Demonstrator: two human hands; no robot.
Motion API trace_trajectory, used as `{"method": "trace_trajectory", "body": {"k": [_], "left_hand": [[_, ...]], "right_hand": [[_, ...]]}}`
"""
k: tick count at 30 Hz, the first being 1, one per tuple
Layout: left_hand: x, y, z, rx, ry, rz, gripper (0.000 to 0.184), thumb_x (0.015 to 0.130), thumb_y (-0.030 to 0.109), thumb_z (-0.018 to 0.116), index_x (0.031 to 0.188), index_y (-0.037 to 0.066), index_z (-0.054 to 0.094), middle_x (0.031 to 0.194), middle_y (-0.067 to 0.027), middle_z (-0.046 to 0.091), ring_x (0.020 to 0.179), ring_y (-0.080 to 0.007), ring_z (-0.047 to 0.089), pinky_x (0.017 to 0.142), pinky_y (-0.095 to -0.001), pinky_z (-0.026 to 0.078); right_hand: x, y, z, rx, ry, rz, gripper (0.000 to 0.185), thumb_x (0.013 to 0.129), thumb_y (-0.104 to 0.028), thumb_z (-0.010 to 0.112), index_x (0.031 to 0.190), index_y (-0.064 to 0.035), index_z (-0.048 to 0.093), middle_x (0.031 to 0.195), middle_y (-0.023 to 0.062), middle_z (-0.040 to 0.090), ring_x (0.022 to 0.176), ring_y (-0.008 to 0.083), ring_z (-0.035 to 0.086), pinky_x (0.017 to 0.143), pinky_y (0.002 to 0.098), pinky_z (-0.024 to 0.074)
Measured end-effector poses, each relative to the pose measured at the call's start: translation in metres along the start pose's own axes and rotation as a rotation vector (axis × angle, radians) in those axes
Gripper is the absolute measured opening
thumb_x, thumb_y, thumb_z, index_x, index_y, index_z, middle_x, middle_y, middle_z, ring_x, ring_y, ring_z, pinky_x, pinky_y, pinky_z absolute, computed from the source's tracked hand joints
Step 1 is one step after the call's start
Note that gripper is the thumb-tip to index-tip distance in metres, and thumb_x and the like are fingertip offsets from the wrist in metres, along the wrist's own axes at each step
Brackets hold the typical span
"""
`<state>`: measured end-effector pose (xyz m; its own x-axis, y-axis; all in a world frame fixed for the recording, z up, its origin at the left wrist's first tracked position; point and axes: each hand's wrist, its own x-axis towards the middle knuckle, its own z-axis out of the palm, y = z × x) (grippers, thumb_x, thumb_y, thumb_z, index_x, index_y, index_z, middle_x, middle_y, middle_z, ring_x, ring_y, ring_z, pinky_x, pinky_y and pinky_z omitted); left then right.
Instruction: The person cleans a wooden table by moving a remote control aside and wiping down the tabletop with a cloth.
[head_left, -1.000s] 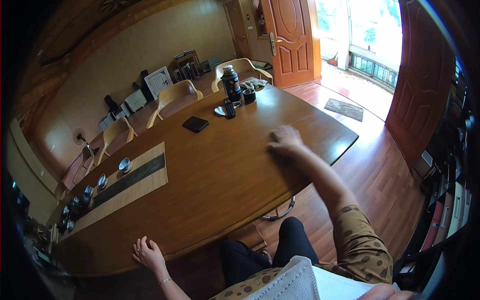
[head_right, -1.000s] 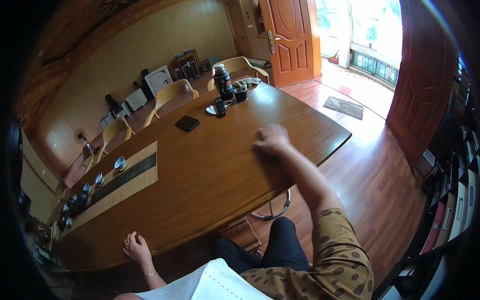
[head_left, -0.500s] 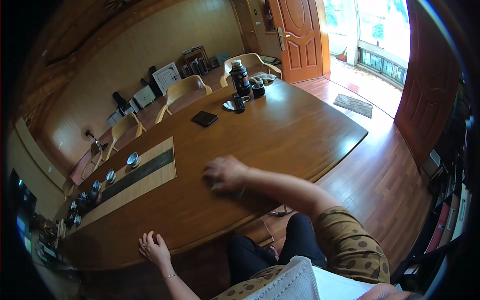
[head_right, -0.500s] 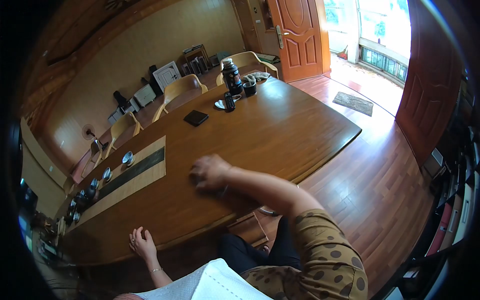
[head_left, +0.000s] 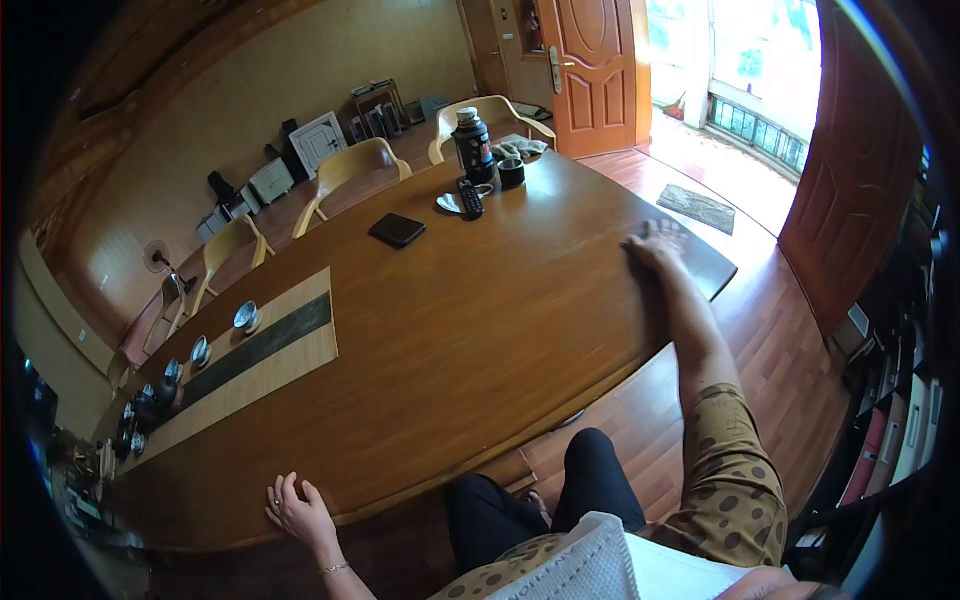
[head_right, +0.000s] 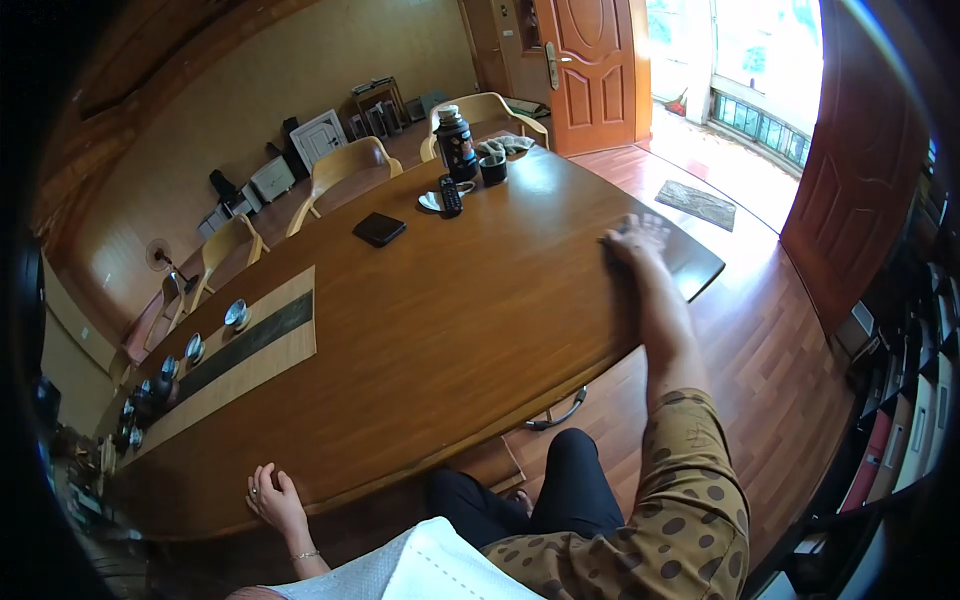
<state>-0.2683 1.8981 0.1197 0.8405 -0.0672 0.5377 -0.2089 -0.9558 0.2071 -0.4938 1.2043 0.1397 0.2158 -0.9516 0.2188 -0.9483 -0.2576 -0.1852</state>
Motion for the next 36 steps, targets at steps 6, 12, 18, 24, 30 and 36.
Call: {"method": "trace_trajectory", "body": {"k": [6,12,18,24,30,36], "left_hand": [[0.001,-0.007,0.004,0.009,-0.009,0.007,0.027,0.088,0.025,0.062,0.113,0.015,0.065,0.129,-0.0059,0.060,0.128,-0.0306,0.047,0.111,-0.0544,0.023],[0.002,-0.002,0.001,0.018,-0.011,-0.042,0.028,0.087,0.025,0.063,0.114,0.016,0.066,0.130,-0.0041,0.060,0.129,-0.0312,0.046,0.111,-0.0582,0.024],[0.006,-0.008,0.001,0.022,-0.054,0.010,0.029,0.087,0.030,0.063,0.113,0.017,0.065,0.129,-0.0032,0.060,0.127,-0.0312,0.047,0.108,-0.0563,0.028],[0.003,-0.005,0.000,0.050,-0.034,-0.010,0.030,0.088,0.029,0.062,0.115,0.017,0.064,0.129,-0.0027,0.060,0.127,-0.0316,0.047,0.108,-0.0559,0.028],[0.003,-0.010,0.005,0.037,0.029,0.049,0.027,0.087,0.027,0.062,0.110,0.015,0.066,0.122,-0.0049,0.064,0.120,-0.0277,0.052,0.104,-0.0490,0.032],[0.003,-0.010,0.003,0.026,0.051,0.097,0.026,0.088,0.023,0.061,0.109,0.009,0.065,0.120,-0.0107,0.064,0.117,-0.0296,0.054,0.100,-0.0450,0.036]], "right_hand": [[-0.142,-0.200,-0.038,0.145,-0.049,-0.797,0.049,0.082,-0.053,0.057,0.113,-0.0156,0.066,0.121,0.0105,0.059,0.120,0.0260,0.050,0.101,0.0389,0.0386],[-0.322,-0.314,-0.034,0.459,-0.198,-1.394,0.062,0.082,-0.054,0.057,0.127,-0.0115,0.055,0.137,0.0153,0.045,0.133,0.0329,0.037,0.109,0.0502,0.0273],[-0.315,-0.308,-0.020,0.490,-0.193,-1.459,0.062,0.081,-0.057,0.056,0.132,-0.0212,0.055,0.141,0.0091,0.045,0.134,0.0266,0.037,0.108,0.0494,0.0252],[-0.138,-0.200,-0.035,0.183,-0.127,-0.837,0.051,0.080,-0.062,0.057,0.117,-0.0270,0.064,0.121,0.0032,0.057,0.120,0.0240,0.050,0.093,0.0492,0.0370],[-0.020,-0.002,-0.018,0.069,-0.052,-0.170,0.065,0.085,-0.064,0.049,0.138,-0.0255,0.049,0.151,0.0092,0.035,0.141,0.0280,0.027,0.112,0.0580,0.0172],[0.004,0.089,-0.025,0.030,-0.060,0.027,0.075,0.083,-0.064,0.050,0.146,-0.0237,0.041,0.155,0.0147,0.029,0.145,0.0329,0.023,0.114,0.0530,0.0207]]}}
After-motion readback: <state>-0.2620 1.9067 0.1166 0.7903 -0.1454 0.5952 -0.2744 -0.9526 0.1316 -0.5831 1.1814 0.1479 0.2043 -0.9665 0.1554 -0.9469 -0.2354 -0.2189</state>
